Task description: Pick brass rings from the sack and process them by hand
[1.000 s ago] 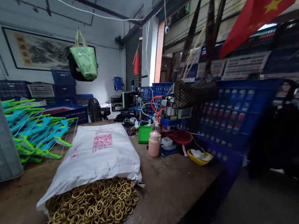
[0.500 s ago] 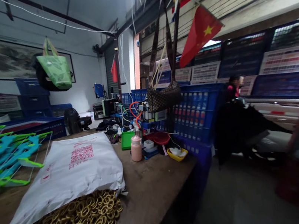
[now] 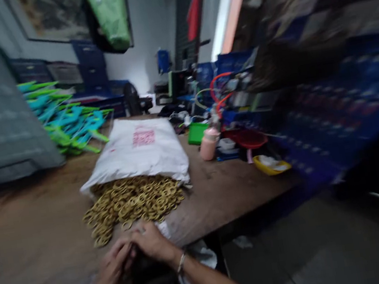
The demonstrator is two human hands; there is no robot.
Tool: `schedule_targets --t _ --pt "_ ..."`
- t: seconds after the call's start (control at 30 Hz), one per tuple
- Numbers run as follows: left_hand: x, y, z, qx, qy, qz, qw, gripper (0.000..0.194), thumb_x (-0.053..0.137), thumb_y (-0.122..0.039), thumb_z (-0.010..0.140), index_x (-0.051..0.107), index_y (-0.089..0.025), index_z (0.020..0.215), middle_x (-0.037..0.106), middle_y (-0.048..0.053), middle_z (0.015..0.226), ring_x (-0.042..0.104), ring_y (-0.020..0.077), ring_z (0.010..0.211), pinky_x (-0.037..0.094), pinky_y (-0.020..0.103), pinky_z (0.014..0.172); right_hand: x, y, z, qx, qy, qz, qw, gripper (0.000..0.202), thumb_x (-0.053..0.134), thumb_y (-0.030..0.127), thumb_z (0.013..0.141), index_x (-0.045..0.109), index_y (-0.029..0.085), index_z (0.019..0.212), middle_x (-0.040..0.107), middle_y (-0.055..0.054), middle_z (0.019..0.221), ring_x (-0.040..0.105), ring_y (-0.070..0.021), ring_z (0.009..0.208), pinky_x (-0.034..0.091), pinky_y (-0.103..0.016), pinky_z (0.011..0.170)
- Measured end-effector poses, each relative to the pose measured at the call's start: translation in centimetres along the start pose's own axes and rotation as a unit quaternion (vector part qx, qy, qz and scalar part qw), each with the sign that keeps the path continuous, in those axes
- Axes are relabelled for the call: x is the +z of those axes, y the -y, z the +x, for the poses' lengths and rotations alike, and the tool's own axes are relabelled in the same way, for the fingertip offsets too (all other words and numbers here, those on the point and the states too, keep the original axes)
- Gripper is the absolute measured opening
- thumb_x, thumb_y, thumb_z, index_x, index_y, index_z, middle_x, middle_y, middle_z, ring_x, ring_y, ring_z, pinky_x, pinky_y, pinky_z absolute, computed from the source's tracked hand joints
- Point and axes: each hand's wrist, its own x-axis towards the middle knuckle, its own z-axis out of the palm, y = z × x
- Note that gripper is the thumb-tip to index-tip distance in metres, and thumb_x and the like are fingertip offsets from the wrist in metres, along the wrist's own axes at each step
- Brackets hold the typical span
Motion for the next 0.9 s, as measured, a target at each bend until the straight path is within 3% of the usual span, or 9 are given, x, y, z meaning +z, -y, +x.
schedule_targets --t 0.1,0.27,0.37,0.43,0.5,0.63,0.9 --pt "0.0 0.0 -0.3 -0.025 0.013 -0.041 0.999 0.04 0.058 -0.057 0.069 0.05 -0.018 0.067 0.036 -0.009 0.044 0.024 0.0042 0.036 0.016 0.018 0.037 0.4 -1.0 0.8 -0.009 0.012 -0.003 1.0 0.018 0.048 0.029 0.074 0.048 0.017 0.06 0.043 0.007 0.054 0.039 -0.0077 0.053 0.032 -0.02 0.052" --pt "0.1 0.3 -0.5 -0.024 0.012 -0.069 0.997 0.037 0.056 -0.054 0.073 0.048 -0.018 0.072 0.038 -0.009 0.045 0.025 0.004 0.037 0.017 0.018 0.038 0.0 -1.2 0.6 -0.061 0.013 -0.095 0.993 0.024 0.043 0.035 0.078 0.05 0.018 0.063 0.047 0.004 0.057 0.043 -0.0103 0.057 0.035 -0.022 0.057" --pt "0.1 0.1 -0.9 -0.03 0.006 -0.078 0.996 0.038 0.056 -0.055 0.072 0.047 -0.018 0.072 0.037 -0.01 0.044 0.024 0.004 0.037 0.016 0.018 0.037 -0.4 -1.6 0.7 -0.078 -0.018 -0.152 0.985 0.025 0.04 0.034 0.081 0.052 0.018 0.068 0.049 0.003 0.058 0.045 -0.0116 0.057 0.035 -0.023 0.057" --pt "0.1 0.0 -1.0 -0.023 0.003 -0.077 0.997 0.038 0.055 -0.055 0.073 0.047 -0.018 0.072 0.037 -0.01 0.044 0.024 0.0041 0.037 0.016 0.018 0.037 -0.6 -1.9 0.6 -0.104 -0.025 -0.208 0.972 0.023 0.039 0.031 0.081 0.052 0.018 0.068 0.049 0.002 0.057 0.044 -0.0118 0.056 0.033 -0.023 0.055" --pt "0.0 0.0 -0.9 -0.016 -0.002 -0.072 0.997 0.037 0.055 -0.054 0.074 0.047 -0.018 0.072 0.037 -0.01 0.045 0.024 0.004 0.037 0.015 0.018 0.037 -0.6 -2.2 0.2 -0.157 0.006 -0.261 0.952 0.018 0.039 0.022 0.08 0.049 0.019 0.066 0.049 0.002 0.058 0.043 -0.0119 0.055 0.031 -0.023 0.054" --pt "-0.2 0.3 -0.8 0.005 -0.013 -0.07 0.997 0.034 0.056 -0.051 0.074 0.046 -0.018 0.075 0.044 -0.008 0.055 0.027 0.0036 0.041 0.016 0.019 0.039 -0.4 -2.6 -0.5 -0.241 0.056 -0.333 0.91 0.016 0.039 0.006 0.067 0.048 0.02 0.068 0.053 0.0 0.063 0.047 -0.0131 0.059 0.031 -0.024 0.057" --pt "-0.7 1.2 -0.4 0.033 -0.027 -0.035 0.998 0.033 0.053 -0.051 0.076 0.046 -0.018 0.076 0.044 -0.007 0.056 0.028 0.0047 0.041 0.017 0.02 0.041 0.0 -2.5 -0.5 -0.211 0.056 -0.399 0.891 0.024 0.039 0.005 0.067 0.054 0.018 0.081 0.062 -0.004 0.073 0.052 -0.0146 0.063 0.031 -0.025 0.058"
